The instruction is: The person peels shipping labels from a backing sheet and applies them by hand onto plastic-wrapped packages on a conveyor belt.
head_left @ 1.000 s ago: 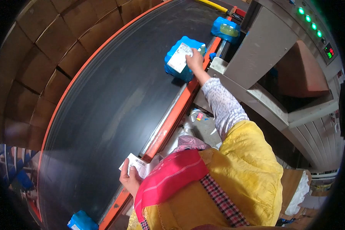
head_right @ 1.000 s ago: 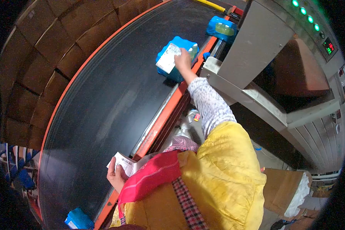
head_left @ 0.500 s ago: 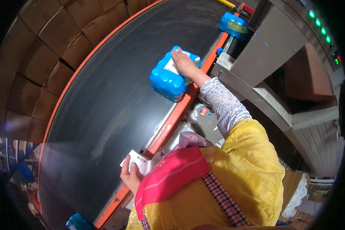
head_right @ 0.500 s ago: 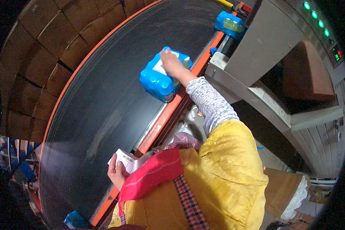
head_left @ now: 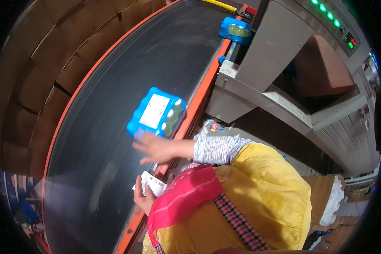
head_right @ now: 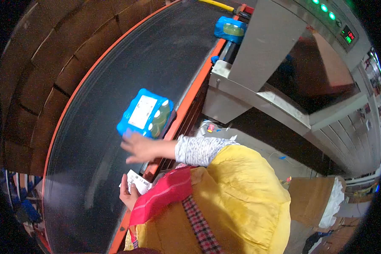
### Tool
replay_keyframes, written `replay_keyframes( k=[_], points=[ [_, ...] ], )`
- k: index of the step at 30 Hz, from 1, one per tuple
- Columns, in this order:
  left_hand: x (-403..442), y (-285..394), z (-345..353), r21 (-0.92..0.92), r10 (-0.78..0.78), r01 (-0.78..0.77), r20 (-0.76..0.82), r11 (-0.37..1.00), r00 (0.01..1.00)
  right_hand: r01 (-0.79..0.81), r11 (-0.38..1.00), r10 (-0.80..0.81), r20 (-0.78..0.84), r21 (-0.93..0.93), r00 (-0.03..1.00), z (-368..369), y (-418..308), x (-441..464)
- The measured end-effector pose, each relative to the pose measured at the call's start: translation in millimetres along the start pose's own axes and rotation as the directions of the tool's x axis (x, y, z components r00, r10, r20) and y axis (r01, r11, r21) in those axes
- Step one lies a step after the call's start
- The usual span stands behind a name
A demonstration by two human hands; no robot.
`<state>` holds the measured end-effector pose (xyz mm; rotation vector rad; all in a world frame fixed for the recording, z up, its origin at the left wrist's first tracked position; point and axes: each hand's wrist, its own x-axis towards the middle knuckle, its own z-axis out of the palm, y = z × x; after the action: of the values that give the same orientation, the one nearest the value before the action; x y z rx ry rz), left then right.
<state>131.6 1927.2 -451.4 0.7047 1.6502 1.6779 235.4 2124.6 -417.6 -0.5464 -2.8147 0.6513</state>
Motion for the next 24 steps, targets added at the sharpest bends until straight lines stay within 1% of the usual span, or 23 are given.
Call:
replay_keyframes(
  k=[1,2,3,4,5,6,7,8,9,10,12,13,14,16,17,18,19,20,21,22,23,24],
  points=[
    [0.4,0.8,-1.5,0.096,0.028,-0.036,0.081,0.995,0.996,0.126,0.973,-0.117,-0.059,0.194,0.991,19.7,-3.1,-2.1],
    [-3.6,10.5,4.3,0.060,0.049,-0.054,0.085,0.997,0.995,0.033,0.897,-0.066,0.060,0.441,0.996,17.6,-16.2,-9.3],
    [-11.1,25.6,13.7,0.024,0.067,-0.069,0.085,0.997,0.994,-0.104,0.764,-0.013,0.177,0.637,0.984,15.7,-29.2,-16.6],
    [-15.1,33.1,18.3,-0.013,0.085,-0.085,0.081,0.996,0.993,-0.039,0.758,-0.049,0.117,0.651,0.992,21.2,-35.7,-27.6],
    [-12.0,23.5,15.3,0.011,0.155,-0.158,0.123,0.987,0.980,0.019,0.764,-0.102,0.091,0.644,0.991,22.7,-37.1,-33.4],
    [-10.0,17.1,9.1,-0.031,0.120,-0.117,0.167,0.993,0.979,0.079,0.766,-0.157,0.066,0.637,0.985,24.5,-39.3,-37.7],
    [-9.0,11.6,1.7,-0.073,0.089,-0.076,0.208,0.994,0.974,0.133,0.777,-0.114,-0.071,0.615,0.991,28.1,-44.5,-43.3],
    [-9.0,9.7,-1.1,-0.114,0.060,-0.032,0.247,0.993,0.967,0.205,0.786,-0.135,-0.160,0.584,0.978,26.7,-47.5,-45.5],
    [-13.1,24.8,4.6,-0.159,0.038,-0.002,0.221,0.987,0.975,0.273,0.791,-0.160,-0.247,0.548,0.956,24.6,-51.9,-46.6],
    [-10.7,15.4,-7.0,-0.070,-0.023,0.042,0.259,0.997,0.966,0.339,0.792,-0.186,-0.329,0.507,0.926,24.5,-55.1,-47.2],
    [-4.6,10.0,-28.1,0.113,-0.152,0.123,0.310,0.986,0.939,0.307,0.808,-0.176,-0.290,0.503,0.941,23.9,-61.1,-48.5],
    [-12.8,1.5,-21.7,-0.069,-0.046,0.058,0.172,0.996,0.984,0.275,0.824,-0.158,-0.266,0.496,0.951,20.6,-64.6,-51.3],
    [-15.9,4.6,-22.9,-0.049,-0.022,0.029,0.127,0.998,0.992,0.243,0.840,-0.140,-0.240,0.485,0.961,18.8,-68.5,-51.9],
    [-20.0,8.5,-24.9,-0.007,0.027,-0.027,0.037,1.000,0.999,0.310,0.855,-0.204,-0.280,0.415,0.938,22.5,-69.1,-50.4],
    [-19.0,10.5,-37.5,0.112,-0.020,0.016,0.036,0.994,0.999,0.341,0.861,-0.236,-0.297,0.378,0.925,22.8,-69.9,-49.7],
    [-18.0,9.4,-47.3,0.291,-0.085,0.082,-0.002,0.953,0.996,0.405,0.850,-0.260,-0.400,0.337,0.879,21.3,-70.2,-49.0],
    [-19.2,1.8,-47.8,0.022,0.006,-0.005,-0.087,1.000,0.996,0.464,0.838,-0.283,-0.497,0.289,0.820,17.7,-71.0,-47.5],
    [-19.9,-3.5,-45.4,-0.239,0.073,-0.119,-0.193,0.964,0.979,0.517,0.824,-0.304,-0.587,0.233,0.750,14.1,-70.7,-45.4],
    [-24.9,0.4,-46.5,-0.157,0.150,-0.203,-0.296,0.967,0.943,0.544,0.821,-0.331,-0.632,0.173,0.700,13.7,-65.7,-42.8],
    [-23.9,2.9,-57.9,-0.289,0.127,-0.230,-0.335,0.929,0.934,0.476,0.786,-0.134,-0.642,0.395,0.755,11.1,-65.6,-43.4],
    [-22.6,4.3,-69.4,-0.210,0.111,-0.226,-0.449,0.951,0.887,0.397,0.696,0.064,-0.601,0.599,0.796,6.6,-67.2,-46.9],
    [-22.7,8.2,-77.4,-0.132,0.102,-0.208,-0.556,0.969,0.825,0.311,0.557,0.249,-0.512,0.771,0.822,-0.2,-69.7,-50.6]
  ],
)
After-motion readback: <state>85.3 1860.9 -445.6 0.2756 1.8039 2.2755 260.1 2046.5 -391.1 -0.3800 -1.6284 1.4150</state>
